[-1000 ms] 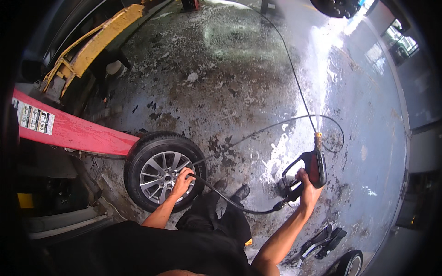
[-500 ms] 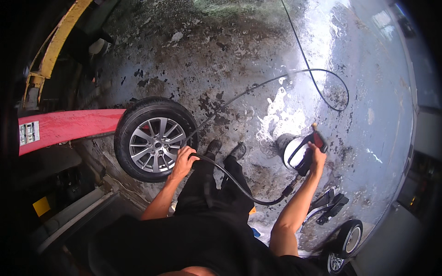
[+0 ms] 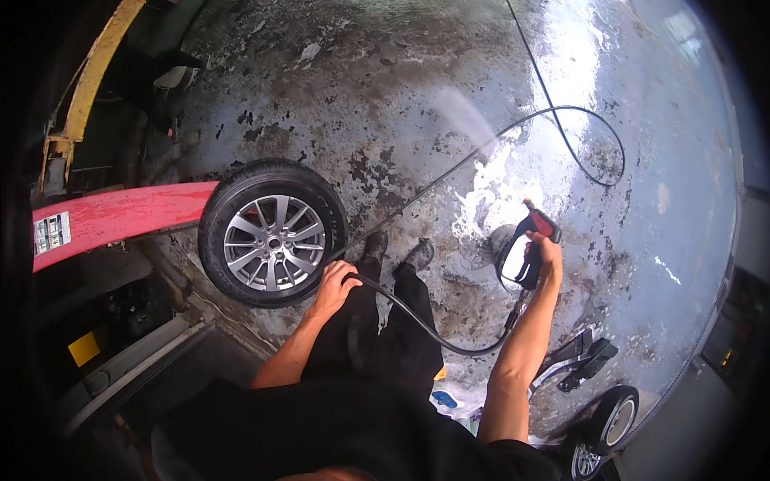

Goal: The person uses a pressure washer to clean the underside of a car and the floor of a garage. They then pick up a tire and scrub it with a soapy sponge.

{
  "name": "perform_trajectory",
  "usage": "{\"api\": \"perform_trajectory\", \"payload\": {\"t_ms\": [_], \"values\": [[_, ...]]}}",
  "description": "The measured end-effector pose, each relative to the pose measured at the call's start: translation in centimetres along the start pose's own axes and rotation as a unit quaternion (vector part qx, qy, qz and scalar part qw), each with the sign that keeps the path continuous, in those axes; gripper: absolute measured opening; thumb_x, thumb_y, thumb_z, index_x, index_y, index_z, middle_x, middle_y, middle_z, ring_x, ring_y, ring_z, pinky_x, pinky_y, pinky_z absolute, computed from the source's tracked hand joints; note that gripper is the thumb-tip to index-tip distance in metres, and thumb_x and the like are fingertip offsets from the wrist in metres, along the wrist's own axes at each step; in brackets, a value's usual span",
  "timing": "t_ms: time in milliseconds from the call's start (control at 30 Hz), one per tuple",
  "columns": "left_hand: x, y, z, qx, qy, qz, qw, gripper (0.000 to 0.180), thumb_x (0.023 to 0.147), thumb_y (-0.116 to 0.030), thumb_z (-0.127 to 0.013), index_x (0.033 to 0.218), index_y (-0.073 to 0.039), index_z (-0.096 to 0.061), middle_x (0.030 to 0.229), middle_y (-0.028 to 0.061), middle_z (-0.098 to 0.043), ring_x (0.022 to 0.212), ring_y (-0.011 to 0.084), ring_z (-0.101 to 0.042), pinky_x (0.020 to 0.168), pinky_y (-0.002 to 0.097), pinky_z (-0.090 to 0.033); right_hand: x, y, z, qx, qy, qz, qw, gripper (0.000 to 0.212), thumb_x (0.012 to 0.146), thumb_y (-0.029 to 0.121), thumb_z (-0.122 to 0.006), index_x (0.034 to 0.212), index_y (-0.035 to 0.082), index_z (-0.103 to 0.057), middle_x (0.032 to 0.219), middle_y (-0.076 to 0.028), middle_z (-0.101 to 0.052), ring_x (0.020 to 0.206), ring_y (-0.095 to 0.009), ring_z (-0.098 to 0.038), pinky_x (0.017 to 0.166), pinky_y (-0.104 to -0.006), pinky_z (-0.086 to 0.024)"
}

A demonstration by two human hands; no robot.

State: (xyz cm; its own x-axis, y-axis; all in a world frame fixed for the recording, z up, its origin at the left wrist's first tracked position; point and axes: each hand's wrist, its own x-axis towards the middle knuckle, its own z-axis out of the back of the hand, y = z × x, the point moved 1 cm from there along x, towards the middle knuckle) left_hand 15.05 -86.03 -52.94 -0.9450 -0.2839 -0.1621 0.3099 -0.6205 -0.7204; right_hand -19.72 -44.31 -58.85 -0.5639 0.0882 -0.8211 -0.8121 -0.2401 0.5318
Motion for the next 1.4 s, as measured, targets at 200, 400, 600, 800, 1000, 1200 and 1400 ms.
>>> {"api": "perform_trajectory", "payload": {"t_ms": [200,400,600,800,1000,1200,1400], "values": [[-3.0,3.7,0.7,-0.044,0.007,0.127,0.991,0.025,0.086,-0.015,-0.077,0.102,0.001,-0.065,0.103,0.0149,-0.063,0.103,0.0386,-0.059,0.097,0.0486,-0.045,3.7,2.3,-1.9,0.051,-0.001,0.066,0.996,0.024,0.083,0.017,-0.074,0.100,0.000,-0.073,0.070,-0.007,-0.063,0.057,-0.018,-0.060,0.054,-0.0318,-0.049],[-3.5,4.5,-0.8,-0.029,-0.001,0.073,0.997,0.024,0.087,-0.015,-0.076,0.103,-0.001,-0.065,0.107,0.0145,-0.064,0.110,0.0366,-0.060,0.113,0.0509,-0.038,3.9,-1.5,-6.1,-0.021,0.130,-0.025,0.991,0.029,0.083,0.017,-0.071,0.103,-0.004,-0.071,0.072,-0.008,-0.064,0.060,-0.019,-0.062,0.057,-0.0328,-0.052],[-3.4,4.4,-4.2,-0.030,0.038,0.077,0.996,0.023,0.088,-0.017,-0.075,0.103,-0.003,-0.064,0.106,0.0128,-0.063,0.110,0.0357,-0.060,0.117,0.0544,-0.034,4.3,-0.9,-9.9,-0.115,0.175,-0.045,0.977,0.027,0.080,0.016,-0.072,0.100,-0.001,-0.074,0.074,-0.007,-0.065,0.060,-0.019,-0.062,0.057,-0.0320,-0.051],[-6.3,8.3,-6.1,-0.029,0.034,0.116,0.992,0.023,0.089,-0.016,-0.074,0.103,-0.001,-0.064,0.105,0.0144,-0.063,0.108,0.0379,-0.059,0.104,0.0502,-0.042,6.7,4.9,-12.4,-0.119,0.052,0.108,0.986,0.015,0.079,0.013,-0.075,0.088,0.001,-0.073,0.069,-0.007,-0.067,0.057,-0.016,-0.063,0.055,-0.0308,-0.051],[-7.6,10.8,-6.7,-0.015,0.044,0.171,0.984,0.029,0.093,-0.024,-0.072,0.107,0.001,-0.065,0.107,0.0172,-0.063,0.108,0.0402,-0.058,0.094,0.0463,-0.048,8.0,8.5,-14.2,-0.066,-0.039,0.158,0.984,0.015,0.079,0.013,-0.077,0.085,0.000,-0.072,0.068,-0.007,-0.067,0.055,-0.016,-0.063,0.053,-0.0310,-0.051],[-9.3,14.3,-8.4,-0.023,0.094,0.205,0.974,0.031,0.094,-0.028,-0.070,0.107,-0.001,-0.066,0.109,0.0160,-0.064,0.111,0.0393,-0.058,0.096,0.0466,-0.047,9.2,5.5,-17.1,-0.111,0.017,0.175,0.978,0.011,0.082,0.010,-0.073,0.086,0.000,-0.070,0.067,-0.007,-0.066,0.055,-0.016,-0.062,0.053,-0.0318,-0.049],[-9.0,15.2,-9.3,-0.026,0.137,0.189,0.972,0.027,0.093,-0.024,-0.072,0.109,-0.003,-0.067,0.112,0.0154,-0.065,0.113,0.0398,-0.058,0.099,0.0470,-0.047,8.5,2.3,-20.5,-0.122,0.099,0.147,0.977,0.009,0.079,0.005,-0.073,0.085,0.000,-0.069,0.067,-0.007,-0.065,0.055,-0.017,-0.062,0.053,-0.0332,-0.051]]}}
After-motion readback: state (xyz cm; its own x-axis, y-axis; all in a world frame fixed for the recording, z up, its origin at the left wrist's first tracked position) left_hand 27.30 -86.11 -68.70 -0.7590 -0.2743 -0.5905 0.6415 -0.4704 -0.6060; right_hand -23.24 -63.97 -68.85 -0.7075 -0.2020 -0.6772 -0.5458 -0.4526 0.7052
